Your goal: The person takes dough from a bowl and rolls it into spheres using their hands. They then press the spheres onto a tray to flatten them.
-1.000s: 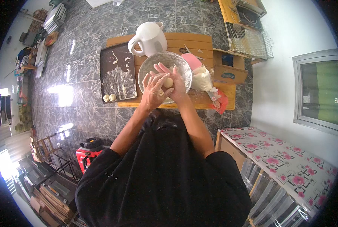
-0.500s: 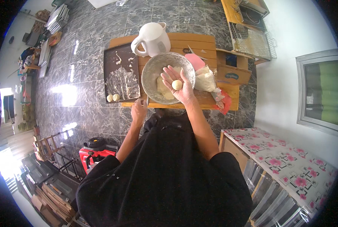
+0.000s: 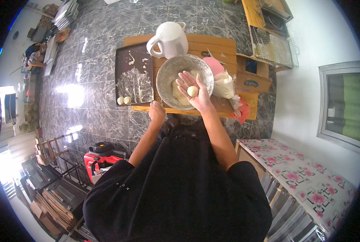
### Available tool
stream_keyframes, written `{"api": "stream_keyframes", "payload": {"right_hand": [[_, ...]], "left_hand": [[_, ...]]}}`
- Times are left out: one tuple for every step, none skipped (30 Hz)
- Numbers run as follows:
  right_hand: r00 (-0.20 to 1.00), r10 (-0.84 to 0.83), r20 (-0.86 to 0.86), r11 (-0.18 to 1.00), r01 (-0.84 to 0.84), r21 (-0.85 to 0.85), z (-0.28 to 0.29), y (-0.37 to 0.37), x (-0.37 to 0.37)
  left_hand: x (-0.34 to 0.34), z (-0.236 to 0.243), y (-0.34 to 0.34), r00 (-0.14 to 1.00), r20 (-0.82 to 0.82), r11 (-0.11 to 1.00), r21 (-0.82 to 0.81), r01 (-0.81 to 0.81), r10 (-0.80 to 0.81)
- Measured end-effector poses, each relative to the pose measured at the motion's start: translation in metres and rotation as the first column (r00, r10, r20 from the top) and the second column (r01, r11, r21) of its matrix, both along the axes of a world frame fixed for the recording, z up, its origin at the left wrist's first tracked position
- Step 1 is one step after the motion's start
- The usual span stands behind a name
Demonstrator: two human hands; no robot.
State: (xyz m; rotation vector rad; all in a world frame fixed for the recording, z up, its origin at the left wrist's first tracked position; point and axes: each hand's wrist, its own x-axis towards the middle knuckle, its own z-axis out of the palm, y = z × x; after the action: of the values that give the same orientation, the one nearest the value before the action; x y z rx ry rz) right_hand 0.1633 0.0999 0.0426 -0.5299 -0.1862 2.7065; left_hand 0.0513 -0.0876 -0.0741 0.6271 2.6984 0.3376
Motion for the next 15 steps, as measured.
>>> {"api": "stream_keyframes", "payload": {"right_hand": [[1.000, -0.003, 0.006, 1.000, 0.003, 0.000, 0.000, -0.001, 0.000], [1.000, 0.009, 0.000, 1.000, -0.009, 0.001, -0.001, -0.001, -0.001], [1.000, 0.022, -0.011, 1.000, -0.022, 0.004, -0.001, -0.001, -0.003], [0.999, 0.031, -0.008, 0.999, -0.031, 0.018, -0.001, -0.001, -0.004], [0.999, 0.031, -0.008, 0.999, -0.031, 0.020, 0.000, 0.000, -0.005], [0.999, 0.035, -0.010, 0.999, -0.035, 0.025, -0.001, 0.001, -0.005], [0.999, 0.039, -0.011, 0.999, -0.039, 0.030, -0.001, 0.001, -0.005], [0.999, 0.033, -0.012, 0.999, -0.033, 0.030, -0.001, 0.002, -0.006], [0.999, 0.032, -0.008, 0.999, -0.031, 0.030, 0.001, 0.002, -0.006], [0.999, 0.031, -0.006, 0.999, -0.031, 0.030, 0.001, 0.002, -0.006], [1.000, 0.025, -0.005, 0.999, -0.025, 0.029, 0.001, 0.003, -0.006], [1.000, 0.029, -0.011, 0.999, -0.029, 0.026, 0.001, 0.003, -0.007], [0.999, 0.034, -0.017, 0.999, -0.033, 0.024, 0.002, 0.003, -0.009], [0.999, 0.036, -0.021, 0.999, -0.035, 0.023, 0.002, 0.002, -0.010], [0.999, 0.037, -0.028, 0.999, -0.037, 0.017, 0.002, 0.002, -0.010]], "left_hand": [[-0.001, -0.002, -0.001, 0.999, 0.035, 1.000, 0.005, -0.016, 0.015], [-0.001, -0.005, -0.003, 0.999, 0.041, 1.000, 0.005, -0.013, 0.013], [-0.004, -0.008, -0.004, 0.998, 0.063, 0.999, 0.038, 0.014, -0.016], [-0.007, -0.011, -0.006, 0.995, 0.083, 0.997, 0.071, 0.040, -0.046], [-0.007, -0.013, -0.009, 0.995, 0.083, 0.996, 0.073, 0.040, -0.046], [-0.007, -0.011, -0.011, 0.994, 0.097, 0.974, 0.227, 0.030, -0.054], [-0.007, -0.010, -0.014, 0.992, 0.110, 0.927, 0.374, 0.017, -0.062], [-0.008, -0.008, -0.017, 0.992, 0.109, 0.927, 0.374, 0.023, -0.068], [-0.008, -0.002, -0.019, 0.990, 0.127, 0.907, 0.422, -0.006, -0.053], [-0.009, 0.005, -0.021, 0.989, 0.144, 0.883, 0.468, -0.036, -0.037], [-0.011, 0.012, -0.023, 0.988, 0.146, 0.884, 0.466, -0.031, -0.042], [-0.015, 0.022, -0.027, 0.974, 0.221, 0.898, 0.436, -0.057, -0.045], [-0.019, 0.029, -0.031, 0.954, 0.295, 0.911, 0.404, -0.082, -0.045], [-0.020, 0.012, -0.040, 0.984, 0.159, 0.876, 0.482, -0.009, -0.077], [-0.023, 0.017, -0.043, 0.984, 0.157, 0.876, 0.482, -0.007, -0.079]]}}
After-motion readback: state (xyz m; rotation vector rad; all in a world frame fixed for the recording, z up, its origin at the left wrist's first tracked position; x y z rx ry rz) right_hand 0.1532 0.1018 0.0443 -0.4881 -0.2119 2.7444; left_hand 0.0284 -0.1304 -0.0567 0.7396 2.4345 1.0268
